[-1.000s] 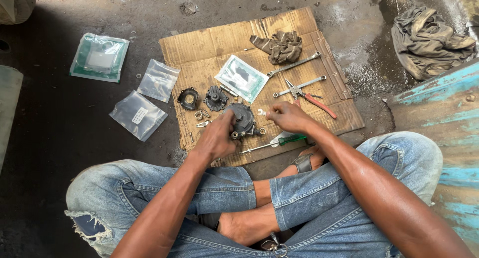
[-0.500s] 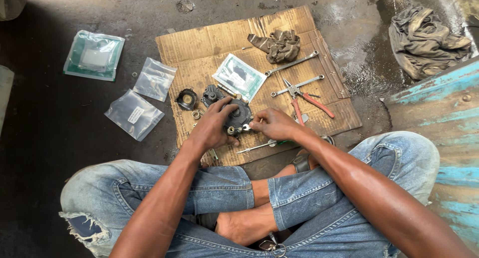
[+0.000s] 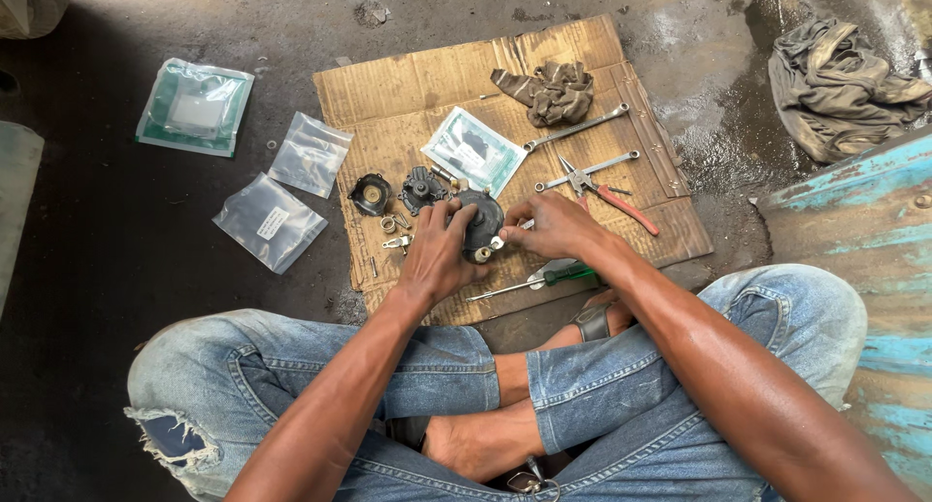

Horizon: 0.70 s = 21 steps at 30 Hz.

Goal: The person sits on the floor assembling a mechanical component, likely a clutch assembly, using a screwdriver and wrench. They place a gasket onto a metal housing, insert a central shaft, and secure the assembly with a black cover, tightening the bolts with a wrench.

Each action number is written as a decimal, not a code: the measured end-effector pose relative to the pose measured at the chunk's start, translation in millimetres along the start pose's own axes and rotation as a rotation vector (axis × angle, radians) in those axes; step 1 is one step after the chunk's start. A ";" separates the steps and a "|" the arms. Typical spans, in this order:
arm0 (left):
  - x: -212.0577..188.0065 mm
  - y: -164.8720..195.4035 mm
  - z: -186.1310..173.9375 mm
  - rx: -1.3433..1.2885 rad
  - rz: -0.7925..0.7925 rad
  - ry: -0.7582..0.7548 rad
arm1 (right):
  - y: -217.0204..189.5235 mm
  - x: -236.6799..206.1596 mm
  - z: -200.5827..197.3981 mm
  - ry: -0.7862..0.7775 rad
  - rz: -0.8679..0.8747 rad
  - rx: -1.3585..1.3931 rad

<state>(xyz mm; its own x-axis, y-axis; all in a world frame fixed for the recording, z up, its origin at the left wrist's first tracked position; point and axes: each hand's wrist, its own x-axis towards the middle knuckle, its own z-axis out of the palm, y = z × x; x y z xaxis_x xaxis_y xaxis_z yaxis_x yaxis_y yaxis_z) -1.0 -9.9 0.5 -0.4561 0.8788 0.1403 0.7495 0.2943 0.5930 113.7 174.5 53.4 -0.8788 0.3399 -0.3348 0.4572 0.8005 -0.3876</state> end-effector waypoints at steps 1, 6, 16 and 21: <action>0.4 0.2 1.5 -0.013 -0.004 0.031 | -0.1 0.7 -2.6 -0.010 0.014 0.034; 2.5 3.9 6.1 0.005 -0.095 -0.051 | -9.4 -2.2 0.5 0.048 0.044 -0.089; -4.5 6.3 -12.7 0.015 -0.020 -0.020 | -15.8 -11.3 -1.5 0.010 0.241 -0.074; -4.0 8.1 -18.3 0.032 0.017 0.021 | -14.3 -12.3 4.9 -0.053 0.272 -0.017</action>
<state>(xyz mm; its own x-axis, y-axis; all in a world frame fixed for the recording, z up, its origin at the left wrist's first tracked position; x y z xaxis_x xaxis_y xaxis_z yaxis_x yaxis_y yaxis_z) -1.9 -17.9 19.3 -0.4530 0.8758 0.1663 0.7720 0.2921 0.5646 118.6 156.4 58.9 -0.7157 0.5172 -0.4694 0.6724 0.6919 -0.2628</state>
